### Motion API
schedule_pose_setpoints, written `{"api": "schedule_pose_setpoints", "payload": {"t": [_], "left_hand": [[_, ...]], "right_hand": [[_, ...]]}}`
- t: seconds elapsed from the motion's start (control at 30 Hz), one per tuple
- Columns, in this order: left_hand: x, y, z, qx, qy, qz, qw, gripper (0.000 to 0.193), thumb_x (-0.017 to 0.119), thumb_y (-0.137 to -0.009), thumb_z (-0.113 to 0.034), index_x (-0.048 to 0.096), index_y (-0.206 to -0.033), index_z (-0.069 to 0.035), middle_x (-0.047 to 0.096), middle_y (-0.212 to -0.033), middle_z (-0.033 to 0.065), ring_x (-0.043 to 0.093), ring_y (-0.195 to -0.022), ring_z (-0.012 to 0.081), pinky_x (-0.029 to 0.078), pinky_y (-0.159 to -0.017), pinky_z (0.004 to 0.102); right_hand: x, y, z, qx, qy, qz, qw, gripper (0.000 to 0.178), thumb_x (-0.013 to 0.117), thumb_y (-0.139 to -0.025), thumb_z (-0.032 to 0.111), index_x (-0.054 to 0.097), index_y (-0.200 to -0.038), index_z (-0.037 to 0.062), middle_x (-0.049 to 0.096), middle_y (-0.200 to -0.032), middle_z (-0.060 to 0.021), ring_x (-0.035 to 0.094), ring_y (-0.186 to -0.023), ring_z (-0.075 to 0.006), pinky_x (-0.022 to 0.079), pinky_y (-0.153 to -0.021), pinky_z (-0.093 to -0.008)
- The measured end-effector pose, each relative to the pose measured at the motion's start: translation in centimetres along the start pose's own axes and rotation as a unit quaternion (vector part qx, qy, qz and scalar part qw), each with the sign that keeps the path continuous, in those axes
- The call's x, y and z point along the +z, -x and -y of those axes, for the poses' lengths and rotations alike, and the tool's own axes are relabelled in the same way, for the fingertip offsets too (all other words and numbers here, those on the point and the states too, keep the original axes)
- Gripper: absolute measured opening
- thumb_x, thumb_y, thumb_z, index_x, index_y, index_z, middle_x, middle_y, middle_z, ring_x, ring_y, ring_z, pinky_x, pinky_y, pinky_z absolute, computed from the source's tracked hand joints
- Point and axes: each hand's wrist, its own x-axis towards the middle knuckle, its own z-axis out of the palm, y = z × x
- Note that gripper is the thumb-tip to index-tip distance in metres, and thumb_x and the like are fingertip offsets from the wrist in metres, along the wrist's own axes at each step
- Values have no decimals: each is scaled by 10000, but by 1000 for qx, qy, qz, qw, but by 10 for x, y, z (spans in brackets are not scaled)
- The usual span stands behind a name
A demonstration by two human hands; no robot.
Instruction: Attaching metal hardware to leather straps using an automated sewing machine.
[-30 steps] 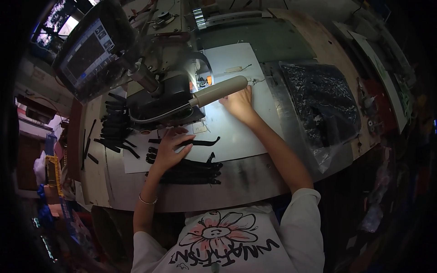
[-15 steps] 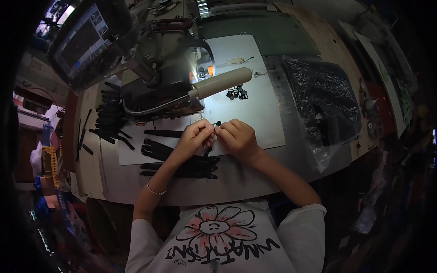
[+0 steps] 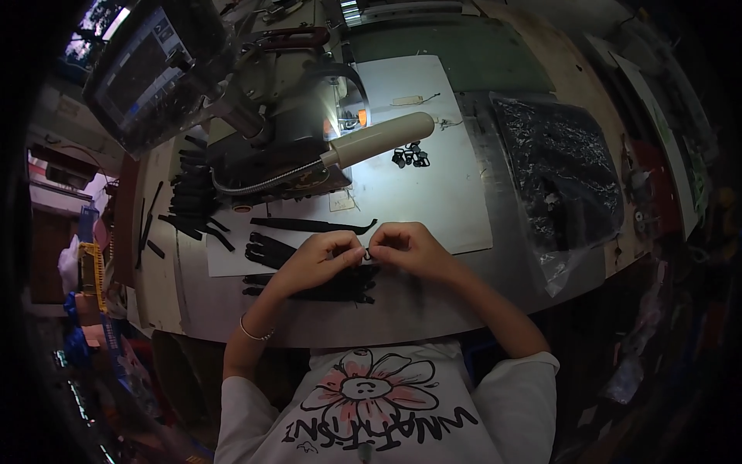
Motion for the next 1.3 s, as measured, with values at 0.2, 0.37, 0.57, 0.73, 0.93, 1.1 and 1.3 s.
{"api": "schedule_pose_setpoints", "payload": {"t": [0.2, 0.37, 0.57, 0.73, 0.93, 1.1, 1.3], "left_hand": [[7, -21, 22, 146, -304, -241, 910, 163, 664, -762, -175, 587, -827, -47, 546, -799, 51, 527, -785, 216, 425, -692, 318], [2, -26, 37, 98, -249, -183, 946, 206, 704, -727, -158, 609, -868, -41, 557, -872, 51, 533, -831, 210, 434, -738, 314], [-12, -19, 29, 43, -16, -122, 991, 242, 695, -734, -189, 612, -921, -59, 565, -936, 53, 530, -949, 211, 394, -836, 336], [-41, 8, 36, 18, -310, -179, 934, 277, 716, -687, -249, 627, -899, -96, 578, -933, 57, 515, -972, 232, 336, -911, 354], [-49, 10, 42, -21, -193, -186, 963, 291, 749, -648, -246, 639, -837, -53, 596, -850, 63, 556, -871, 219, 432, -799, 313], [-39, 2, 39, -12, -160, -167, 973, 281, 746, -669, -226, 651, -867, -51, 609, -844, 63, 577, -818, 200, 454, -765, 293], [-31, -4, 33, -32, -59, -156, 985, 308, 762, -660, -182, 674, -940, -89, 584, -873, 39, 562, -824, 163, 440, -797, 269]], "right_hand": [[-9, 8, 2, 27, 58, -149, 987, 82, 572, -860, 103, 573, -841, 24, 576, -721, 13, 533, -621, -45, 434, -564, -184], [-11, 1, -2, -75, 122, -161, 976, 69, 593, -828, 85, 576, -820, 18, 600, -933, -39, 552, -721, -67, 439, -604, -203], [4, -22, -4, -180, 306, -113, 928, 71, 614, -771, 41, 554, -772, 4, 568, -886, -97, 551, -733, -185, 447, -624, -282], [9, -24, -12, -146, 303, -161, 928, 106, 621, -751, 56, 534, -733, -2, 527, -710, -108, 525, -673, -243, 429, -606, -336], [12, -24, -10, -113, 334, -168, 920, 108, 624, -752, 56, 536, -744, -7, 532, -714, -108, 527, -660, -233, 435, -605, -325], [15, -29, -13, -89, 240, -146, 955, 92, 627, -774, 60, 561, -782, -4, 547, -745, -76, 523, -641, -150, 435, -593, -264], [9, -26, -16, -166, 230, -148, 947, 88, 631, -773, 55, 567, -798, 0, 553, -751, -54, 514, -628, -123, 424, -579, -238]]}}
